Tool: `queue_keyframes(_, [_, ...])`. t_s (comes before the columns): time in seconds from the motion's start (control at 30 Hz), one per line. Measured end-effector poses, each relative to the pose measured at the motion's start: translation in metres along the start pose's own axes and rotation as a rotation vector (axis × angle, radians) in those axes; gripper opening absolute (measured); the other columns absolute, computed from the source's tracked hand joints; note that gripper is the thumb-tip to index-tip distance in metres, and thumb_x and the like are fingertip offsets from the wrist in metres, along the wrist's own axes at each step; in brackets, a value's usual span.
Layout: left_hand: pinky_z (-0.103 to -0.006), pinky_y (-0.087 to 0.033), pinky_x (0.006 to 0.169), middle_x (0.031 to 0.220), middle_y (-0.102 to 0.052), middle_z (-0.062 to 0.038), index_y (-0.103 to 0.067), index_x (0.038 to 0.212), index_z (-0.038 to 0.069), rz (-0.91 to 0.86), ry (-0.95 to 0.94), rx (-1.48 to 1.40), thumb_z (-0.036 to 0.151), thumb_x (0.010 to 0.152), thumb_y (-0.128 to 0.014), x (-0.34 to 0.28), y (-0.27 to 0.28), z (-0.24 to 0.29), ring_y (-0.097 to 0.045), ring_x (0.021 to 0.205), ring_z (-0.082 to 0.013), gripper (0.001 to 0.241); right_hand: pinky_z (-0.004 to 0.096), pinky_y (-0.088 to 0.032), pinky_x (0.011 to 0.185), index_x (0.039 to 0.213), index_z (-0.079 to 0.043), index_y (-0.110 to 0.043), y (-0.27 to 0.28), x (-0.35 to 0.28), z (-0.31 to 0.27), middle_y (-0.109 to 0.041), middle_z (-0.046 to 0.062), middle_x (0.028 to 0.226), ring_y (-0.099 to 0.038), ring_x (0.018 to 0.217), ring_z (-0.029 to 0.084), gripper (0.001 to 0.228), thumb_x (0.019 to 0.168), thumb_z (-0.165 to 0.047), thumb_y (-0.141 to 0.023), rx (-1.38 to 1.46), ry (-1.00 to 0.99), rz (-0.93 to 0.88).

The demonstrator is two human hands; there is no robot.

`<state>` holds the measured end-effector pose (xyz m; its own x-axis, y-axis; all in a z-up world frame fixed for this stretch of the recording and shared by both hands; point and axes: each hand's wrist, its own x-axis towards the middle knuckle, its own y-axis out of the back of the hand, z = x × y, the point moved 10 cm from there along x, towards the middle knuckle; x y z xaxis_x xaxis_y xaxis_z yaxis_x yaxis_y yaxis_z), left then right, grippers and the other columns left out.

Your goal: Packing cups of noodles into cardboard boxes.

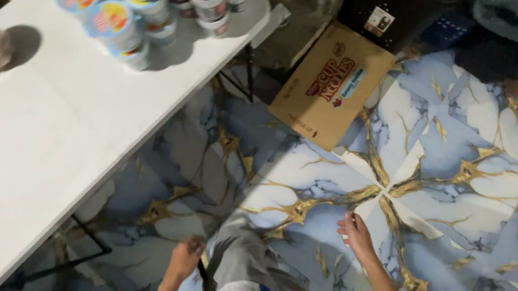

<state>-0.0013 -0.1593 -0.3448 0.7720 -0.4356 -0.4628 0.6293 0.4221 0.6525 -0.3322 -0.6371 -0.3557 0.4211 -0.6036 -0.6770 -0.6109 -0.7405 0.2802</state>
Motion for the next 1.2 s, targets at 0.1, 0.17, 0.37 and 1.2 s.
queue_keyframes(0.1, [-0.0424,-0.058,0.086,0.109,-0.076,-0.017,-0.072,0.119,0.009,-0.090,-0.013,-0.051,0.026,0.089,-0.070,0.013,-0.066,-0.019,-0.073,0.104,-0.0333,0.034,0.040,-0.056,0.072,0.140,-0.014,-0.053,0.039,0.029,0.036,-0.074,0.009,0.114,-0.071,0.096,0.021,0.060,0.099,-0.058,-0.047,0.084,-0.115,0.048])
queue_keyframes(0.17, [-0.0421,-0.060,0.085,0.103,-0.078,-0.015,-0.072,0.113,0.010,-0.125,-0.015,-0.017,0.029,0.085,-0.071,0.041,-0.107,-0.024,-0.077,0.099,-0.0313,0.034,0.041,-0.056,0.072,0.140,-0.016,-0.055,0.057,0.058,0.051,-0.073,0.008,0.113,-0.071,0.095,0.022,0.062,0.098,-0.061,-0.046,-0.064,-0.224,0.042])
queue_keyframes(0.37, [-0.0446,-0.059,0.080,0.101,-0.077,-0.016,-0.074,0.108,0.012,-0.210,-0.109,0.129,0.031,0.088,-0.071,0.167,-0.209,0.047,-0.075,0.095,-0.0348,0.028,0.046,-0.055,0.070,0.132,-0.011,-0.062,0.095,0.136,0.094,-0.073,0.011,0.108,-0.069,0.091,0.026,0.066,0.095,-0.064,-0.051,0.113,-0.410,0.102])
queue_keyframes(1.2, [-0.0530,-0.034,0.099,0.145,-0.057,-0.002,-0.037,0.148,0.012,-0.110,0.840,-1.086,0.034,0.080,-0.077,0.381,-0.521,0.174,-0.045,0.136,-0.0188,0.083,0.050,-0.044,0.098,0.154,-0.036,-0.029,0.003,0.515,0.062,-0.052,-0.003,0.146,-0.052,0.126,0.024,0.073,0.090,-0.049,-0.063,0.487,-0.413,-0.193])
